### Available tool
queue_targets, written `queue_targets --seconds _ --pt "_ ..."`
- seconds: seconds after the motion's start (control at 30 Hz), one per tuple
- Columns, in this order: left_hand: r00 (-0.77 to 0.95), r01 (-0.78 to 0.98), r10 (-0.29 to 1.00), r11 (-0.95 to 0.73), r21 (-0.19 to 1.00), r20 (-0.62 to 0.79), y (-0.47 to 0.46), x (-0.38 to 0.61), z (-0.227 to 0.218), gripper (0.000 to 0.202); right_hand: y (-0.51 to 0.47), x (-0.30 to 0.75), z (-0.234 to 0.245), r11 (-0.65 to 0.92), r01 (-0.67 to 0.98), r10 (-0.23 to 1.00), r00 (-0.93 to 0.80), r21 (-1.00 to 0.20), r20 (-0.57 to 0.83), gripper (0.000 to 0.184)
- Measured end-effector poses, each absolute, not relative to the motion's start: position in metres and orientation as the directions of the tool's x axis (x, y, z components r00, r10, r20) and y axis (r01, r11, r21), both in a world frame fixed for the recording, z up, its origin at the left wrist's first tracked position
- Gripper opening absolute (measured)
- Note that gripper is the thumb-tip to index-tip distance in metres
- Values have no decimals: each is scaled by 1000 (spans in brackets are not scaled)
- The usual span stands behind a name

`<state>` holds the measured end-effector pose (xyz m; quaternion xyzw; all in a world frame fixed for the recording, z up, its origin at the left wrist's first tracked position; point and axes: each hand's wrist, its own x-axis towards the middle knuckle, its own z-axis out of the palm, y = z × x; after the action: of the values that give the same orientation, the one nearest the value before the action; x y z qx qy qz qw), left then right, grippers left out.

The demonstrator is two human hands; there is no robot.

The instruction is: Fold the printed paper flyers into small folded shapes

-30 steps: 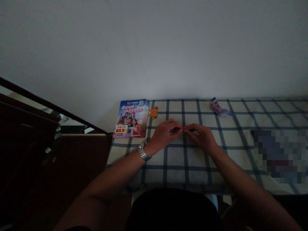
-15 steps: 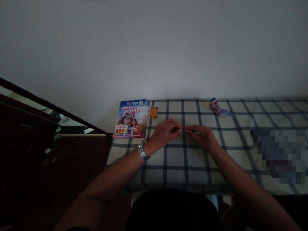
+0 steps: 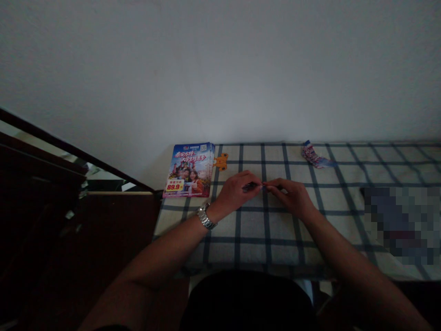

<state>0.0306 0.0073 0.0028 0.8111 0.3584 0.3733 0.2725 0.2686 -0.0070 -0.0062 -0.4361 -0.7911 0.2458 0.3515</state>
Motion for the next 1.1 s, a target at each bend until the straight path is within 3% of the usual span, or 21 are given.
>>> queue_targets --seconds 0.43,0.73,1.1 --pt "445 373 805 -565 736 393 7 32 0 3 -5 266 -5 409 522 911 -285 -749 299 25" --pt "431 215 843 -442 871 321 8 33 -2 15 -4 268 -8 350 444 935 -215 -825 281 30" --pt "359 312 873 -446 839 331 10 33 -4 6 -3 267 -12 301 386 952 -171 -872 253 30"
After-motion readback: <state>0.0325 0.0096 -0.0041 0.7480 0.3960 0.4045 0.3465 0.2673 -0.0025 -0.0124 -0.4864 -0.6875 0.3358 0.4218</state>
